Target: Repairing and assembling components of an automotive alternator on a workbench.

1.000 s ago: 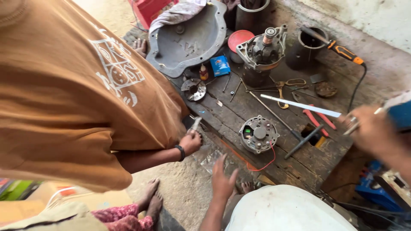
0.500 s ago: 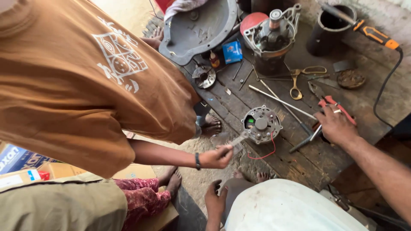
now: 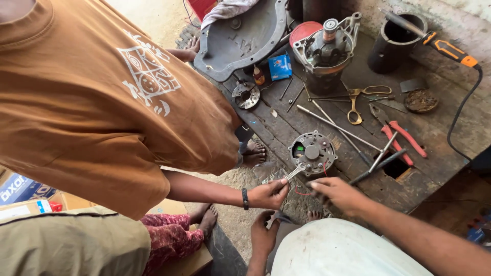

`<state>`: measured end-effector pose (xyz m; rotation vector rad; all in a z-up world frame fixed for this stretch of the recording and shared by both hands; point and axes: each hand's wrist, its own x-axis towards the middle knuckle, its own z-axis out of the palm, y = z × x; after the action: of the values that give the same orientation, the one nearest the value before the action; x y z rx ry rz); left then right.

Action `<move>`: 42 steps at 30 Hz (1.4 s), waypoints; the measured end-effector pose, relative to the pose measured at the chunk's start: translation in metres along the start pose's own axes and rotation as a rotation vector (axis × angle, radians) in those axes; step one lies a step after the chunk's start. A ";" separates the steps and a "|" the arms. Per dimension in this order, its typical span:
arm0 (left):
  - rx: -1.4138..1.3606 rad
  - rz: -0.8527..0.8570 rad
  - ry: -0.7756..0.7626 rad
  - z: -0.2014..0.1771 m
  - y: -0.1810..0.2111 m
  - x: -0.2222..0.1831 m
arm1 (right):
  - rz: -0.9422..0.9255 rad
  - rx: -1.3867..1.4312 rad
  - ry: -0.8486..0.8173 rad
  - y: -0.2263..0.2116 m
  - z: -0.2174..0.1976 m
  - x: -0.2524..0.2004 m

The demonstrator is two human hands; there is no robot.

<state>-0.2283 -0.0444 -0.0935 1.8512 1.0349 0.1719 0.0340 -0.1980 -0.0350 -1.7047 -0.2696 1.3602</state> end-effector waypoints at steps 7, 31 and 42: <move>-0.006 -0.098 -0.001 -0.011 0.012 -0.009 | 0.089 0.534 -0.116 -0.008 0.041 0.041; 0.918 0.698 -0.495 0.004 0.237 0.146 | -0.126 -1.036 0.112 -0.116 -0.061 -0.044; 0.841 0.775 -0.520 0.018 0.213 0.169 | -0.295 -1.649 -0.109 -0.159 -0.042 0.044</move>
<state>0.0103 0.0281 0.0157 2.7759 -0.0622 -0.3388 0.1424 -0.1014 0.0544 -2.5918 -2.0254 0.9033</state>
